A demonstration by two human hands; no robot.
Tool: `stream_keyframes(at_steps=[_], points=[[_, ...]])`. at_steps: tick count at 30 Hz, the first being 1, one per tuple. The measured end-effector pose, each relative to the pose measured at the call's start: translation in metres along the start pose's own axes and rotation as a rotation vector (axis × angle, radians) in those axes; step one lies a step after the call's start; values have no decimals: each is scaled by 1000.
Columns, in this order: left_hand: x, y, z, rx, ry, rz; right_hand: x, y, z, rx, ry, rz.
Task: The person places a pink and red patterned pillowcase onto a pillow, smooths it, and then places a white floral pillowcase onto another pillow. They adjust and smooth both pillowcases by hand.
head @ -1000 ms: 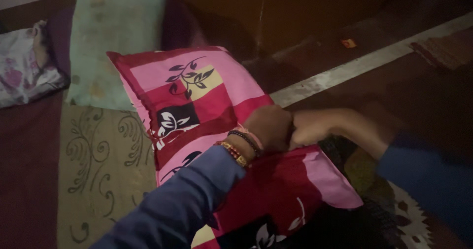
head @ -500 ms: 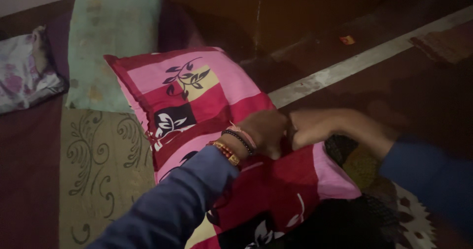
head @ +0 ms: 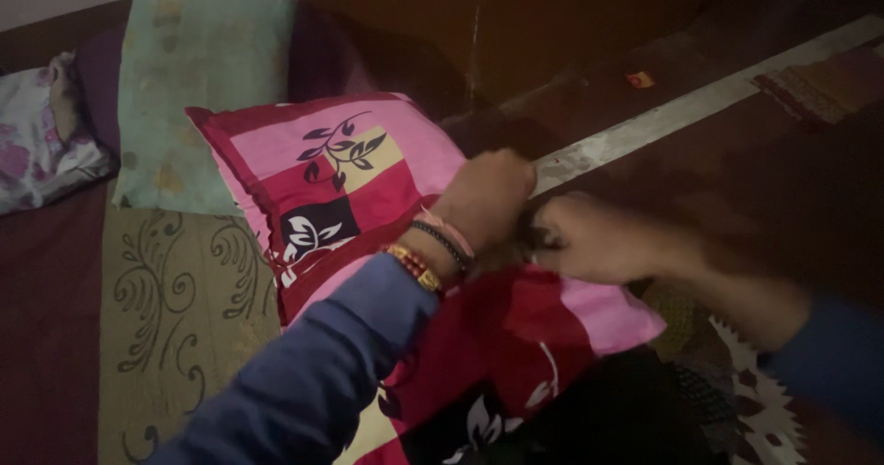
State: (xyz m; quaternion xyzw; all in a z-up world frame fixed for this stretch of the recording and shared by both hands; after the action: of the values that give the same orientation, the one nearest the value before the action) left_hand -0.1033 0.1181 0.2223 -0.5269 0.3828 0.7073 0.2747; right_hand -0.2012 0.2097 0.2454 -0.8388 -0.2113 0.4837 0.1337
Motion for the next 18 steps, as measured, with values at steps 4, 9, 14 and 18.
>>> stream_keyframes(at_steps=[4, 9, 14, 18], points=[[-15, 17, -11, -60, -97, 90, 4, -2, -19, -39, 5, -16], [-27, 20, 25, 57, -148, 262, 48, 41, 9, -43, -223, 28], [-28, 13, 36, 8, -155, 103, 105, 145, 131, -175, 14, 300], [-16, 6, 48, -40, -94, 17, 155, 201, 258, -225, 130, 487]])
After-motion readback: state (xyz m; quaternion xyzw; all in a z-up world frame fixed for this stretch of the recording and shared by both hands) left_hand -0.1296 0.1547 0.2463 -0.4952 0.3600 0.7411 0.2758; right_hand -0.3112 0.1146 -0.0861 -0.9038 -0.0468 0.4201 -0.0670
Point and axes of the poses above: each hand's wrist, its own y-axis towards the middle knuckle, its own x-axis out of the palm, z = x × y, the point moved 3 cm from there along y, towards the middle knuckle, and after that the axes turned 7 degrees about -x, right-handed, at the moved point
